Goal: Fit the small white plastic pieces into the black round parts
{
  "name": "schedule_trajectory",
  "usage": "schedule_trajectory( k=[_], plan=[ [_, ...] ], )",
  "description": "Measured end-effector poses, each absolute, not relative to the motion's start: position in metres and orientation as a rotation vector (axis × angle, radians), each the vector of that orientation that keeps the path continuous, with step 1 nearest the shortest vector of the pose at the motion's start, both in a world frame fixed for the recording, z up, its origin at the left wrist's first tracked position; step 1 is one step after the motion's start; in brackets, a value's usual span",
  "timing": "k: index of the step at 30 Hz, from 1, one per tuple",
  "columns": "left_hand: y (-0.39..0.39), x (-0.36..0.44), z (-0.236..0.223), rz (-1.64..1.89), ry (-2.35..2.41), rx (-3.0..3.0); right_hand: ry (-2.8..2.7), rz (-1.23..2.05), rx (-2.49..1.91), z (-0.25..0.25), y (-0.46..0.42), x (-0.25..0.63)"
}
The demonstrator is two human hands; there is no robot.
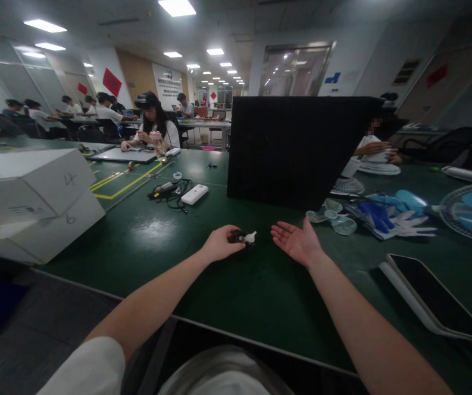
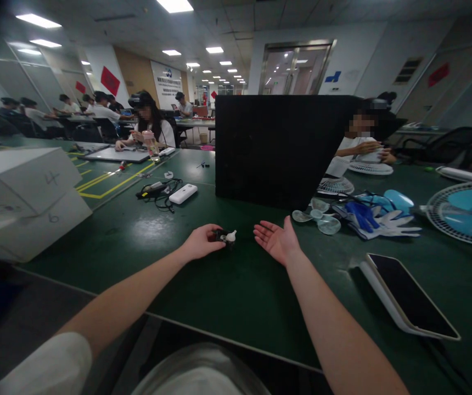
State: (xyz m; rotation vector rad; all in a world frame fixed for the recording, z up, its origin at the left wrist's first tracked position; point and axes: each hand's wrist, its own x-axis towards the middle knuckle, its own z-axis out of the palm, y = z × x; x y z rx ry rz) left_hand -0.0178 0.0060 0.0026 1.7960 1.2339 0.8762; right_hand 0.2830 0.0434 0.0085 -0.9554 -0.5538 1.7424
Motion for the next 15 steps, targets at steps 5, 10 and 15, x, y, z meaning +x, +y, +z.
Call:
schedule_trajectory(
  k=[5,10,15],
  plan=[
    [0.007,-0.018,0.001,0.862,1.250,1.781,-0.559,1.746,-0.955,0.006,0.046,0.283],
    [0.006,-0.016,0.000,0.877,1.250,1.800,-0.560,1.743,-0.955,0.008,0.044,0.281],
    [0.007,-0.032,0.004,0.893,1.285,1.813,-0.553,1.745,-0.953,0.011,0.041,0.281]
  ],
)
